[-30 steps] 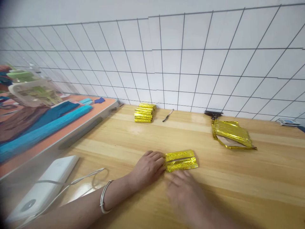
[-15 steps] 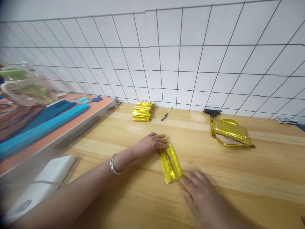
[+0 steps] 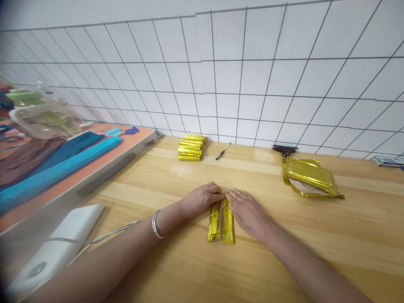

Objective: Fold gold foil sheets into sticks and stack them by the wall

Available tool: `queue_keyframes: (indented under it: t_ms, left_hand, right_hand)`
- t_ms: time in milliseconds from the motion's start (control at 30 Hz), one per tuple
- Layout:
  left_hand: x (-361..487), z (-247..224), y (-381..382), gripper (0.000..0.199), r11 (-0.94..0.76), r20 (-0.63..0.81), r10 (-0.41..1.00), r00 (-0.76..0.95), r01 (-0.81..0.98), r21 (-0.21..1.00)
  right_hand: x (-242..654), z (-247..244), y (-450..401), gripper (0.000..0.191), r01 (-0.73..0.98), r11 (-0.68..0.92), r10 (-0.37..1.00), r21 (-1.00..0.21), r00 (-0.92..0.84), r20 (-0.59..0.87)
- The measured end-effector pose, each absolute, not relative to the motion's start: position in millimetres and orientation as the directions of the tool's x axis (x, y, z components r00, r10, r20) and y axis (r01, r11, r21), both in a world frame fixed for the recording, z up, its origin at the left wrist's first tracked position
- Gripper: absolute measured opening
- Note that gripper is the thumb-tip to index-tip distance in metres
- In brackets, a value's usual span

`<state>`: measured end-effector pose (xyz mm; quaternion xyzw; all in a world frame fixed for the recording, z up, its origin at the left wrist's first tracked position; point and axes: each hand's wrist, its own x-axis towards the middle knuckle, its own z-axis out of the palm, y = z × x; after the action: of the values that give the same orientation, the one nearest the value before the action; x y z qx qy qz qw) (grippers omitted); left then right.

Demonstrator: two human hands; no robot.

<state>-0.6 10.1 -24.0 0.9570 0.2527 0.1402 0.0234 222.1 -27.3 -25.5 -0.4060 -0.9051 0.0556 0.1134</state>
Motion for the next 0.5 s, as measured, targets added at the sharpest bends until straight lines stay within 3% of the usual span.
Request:
queue_keyframes:
  t_ms: [133,300,500]
  left_hand:
    - [-6,-25,-3,0.030,-0.829,0.264,0.559,0.786,0.529,0.180]
    - [-6,-20,-20,0.032,-0.748,0.248,0.662,0.707,0.603,0.278]
    - [-11,-15,-32,0.084,-0.736,0.181,0.671,0.719,0.616,0.280]
  right_hand:
    - [222,-29,-30,0.047,0.741,0.656,0.755,-0.146,-0.648,0.103]
    - [224,-28,-35,0.055,0.750,0.637,0.769,-0.177,-0.635,0.078]
    - [233,-26,-35,0.086,0.705,0.667,0.721,-0.240,-0.693,-0.032]
